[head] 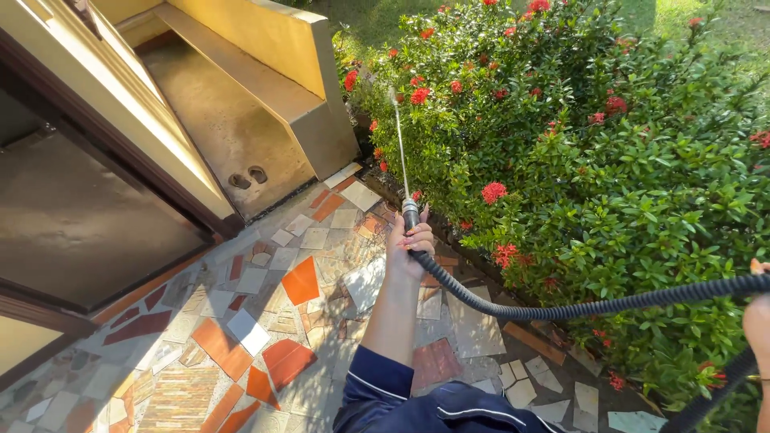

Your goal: Watering garden bushes and flowering plants with a handheld hose nozzle.

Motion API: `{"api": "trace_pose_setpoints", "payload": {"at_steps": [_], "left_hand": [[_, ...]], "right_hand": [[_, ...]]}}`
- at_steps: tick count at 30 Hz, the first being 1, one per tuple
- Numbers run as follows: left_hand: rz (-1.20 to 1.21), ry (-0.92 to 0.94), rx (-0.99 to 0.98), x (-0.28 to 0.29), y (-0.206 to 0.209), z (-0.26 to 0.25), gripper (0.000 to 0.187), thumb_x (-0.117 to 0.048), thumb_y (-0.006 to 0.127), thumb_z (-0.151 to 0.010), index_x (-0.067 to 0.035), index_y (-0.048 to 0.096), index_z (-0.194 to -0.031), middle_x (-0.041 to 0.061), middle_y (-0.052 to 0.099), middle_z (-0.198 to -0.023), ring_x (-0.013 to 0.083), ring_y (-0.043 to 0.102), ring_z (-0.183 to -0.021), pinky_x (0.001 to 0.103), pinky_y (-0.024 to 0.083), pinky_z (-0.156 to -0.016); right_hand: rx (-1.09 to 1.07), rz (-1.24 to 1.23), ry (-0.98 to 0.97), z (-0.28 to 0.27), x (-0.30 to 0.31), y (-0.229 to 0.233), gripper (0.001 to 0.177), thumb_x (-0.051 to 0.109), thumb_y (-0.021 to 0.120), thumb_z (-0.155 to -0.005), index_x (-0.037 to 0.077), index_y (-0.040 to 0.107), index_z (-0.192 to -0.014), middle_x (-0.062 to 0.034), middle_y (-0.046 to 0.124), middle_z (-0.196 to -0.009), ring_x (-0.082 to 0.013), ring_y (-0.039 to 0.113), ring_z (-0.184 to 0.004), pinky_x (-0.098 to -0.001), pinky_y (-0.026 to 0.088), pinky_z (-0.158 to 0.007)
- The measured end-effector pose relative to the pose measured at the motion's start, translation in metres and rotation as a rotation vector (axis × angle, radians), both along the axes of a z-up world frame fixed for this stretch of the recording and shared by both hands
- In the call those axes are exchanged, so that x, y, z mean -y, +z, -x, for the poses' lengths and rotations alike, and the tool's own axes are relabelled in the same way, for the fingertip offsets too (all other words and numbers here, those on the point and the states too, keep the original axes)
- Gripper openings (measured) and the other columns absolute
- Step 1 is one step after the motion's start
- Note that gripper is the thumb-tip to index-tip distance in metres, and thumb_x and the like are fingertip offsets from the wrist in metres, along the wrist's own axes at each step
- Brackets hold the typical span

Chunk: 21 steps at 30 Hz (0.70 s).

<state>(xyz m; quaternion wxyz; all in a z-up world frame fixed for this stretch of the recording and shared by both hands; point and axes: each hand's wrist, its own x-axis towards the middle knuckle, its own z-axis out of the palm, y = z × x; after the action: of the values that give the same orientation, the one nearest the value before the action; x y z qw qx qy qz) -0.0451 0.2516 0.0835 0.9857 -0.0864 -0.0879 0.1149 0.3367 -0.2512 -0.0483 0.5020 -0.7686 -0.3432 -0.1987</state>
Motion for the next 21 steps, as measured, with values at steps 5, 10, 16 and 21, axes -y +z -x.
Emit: {"api": "trace_pose_setpoints", "payload": {"at_steps": [5, 10, 16, 21], "left_hand": [[-0.011, 0.097, -0.063, -0.021, -0.013, 0.023, 0.065, -0.057, 0.049, -0.107, 0.002, 0.053, -0.134, -0.004, 0.049, -0.072, -0.0003, 0.042, -0.05, 0.016, 0.036, -0.041], [0.009, 0.083, -0.056, -0.053, -0.02, 0.041, 0.061, -0.054, 0.052, -0.107, 0.002, 0.054, -0.13, -0.005, 0.05, -0.07, -0.0005, 0.043, -0.05, 0.016, 0.034, -0.041], [-0.002, 0.046, -0.03, -0.086, -0.021, 0.056, 0.067, -0.06, 0.041, -0.11, 0.003, 0.055, -0.13, -0.005, 0.049, -0.07, -0.0004, 0.043, -0.05, 0.017, 0.037, -0.042], [0.003, -0.025, -0.039, -0.12, -0.029, 0.067, 0.062, -0.058, 0.05, -0.107, 0.0, 0.054, -0.128, -0.004, 0.051, -0.071, 0.0014, 0.044, -0.05, 0.018, 0.039, -0.044]], "right_hand": [[0.132, -0.004, -0.015, 0.124, -0.072, 0.113, 0.03, -0.026, 0.075, -0.116, -0.015, 0.053, -0.134, -0.0268, 0.052, -0.136, -0.0376, 0.055, -0.109, -0.044, 0.046, -0.1], [0.342, 0.182, -0.241, 0.192, -0.129, 0.17, 0.04, 0.005, 0.099, -0.095, -0.008, 0.069, -0.119, -0.0272, 0.056, -0.146, -0.0404, 0.056, -0.131, -0.0483, 0.053, -0.106], [0.411, 0.196, -0.234, 0.226, -0.18, 0.189, 0.039, 0.012, 0.097, -0.089, -0.004, 0.074, -0.116, -0.0245, 0.054, -0.138, -0.04, 0.049, -0.13, -0.0455, 0.046, -0.109], [0.426, 0.166, -0.274, 0.229, -0.201, 0.178, 0.039, 0.013, 0.1, -0.095, -0.004, 0.073, -0.117, -0.0254, 0.061, -0.134, -0.0396, 0.057, -0.129, -0.0472, 0.052, -0.105]]}}
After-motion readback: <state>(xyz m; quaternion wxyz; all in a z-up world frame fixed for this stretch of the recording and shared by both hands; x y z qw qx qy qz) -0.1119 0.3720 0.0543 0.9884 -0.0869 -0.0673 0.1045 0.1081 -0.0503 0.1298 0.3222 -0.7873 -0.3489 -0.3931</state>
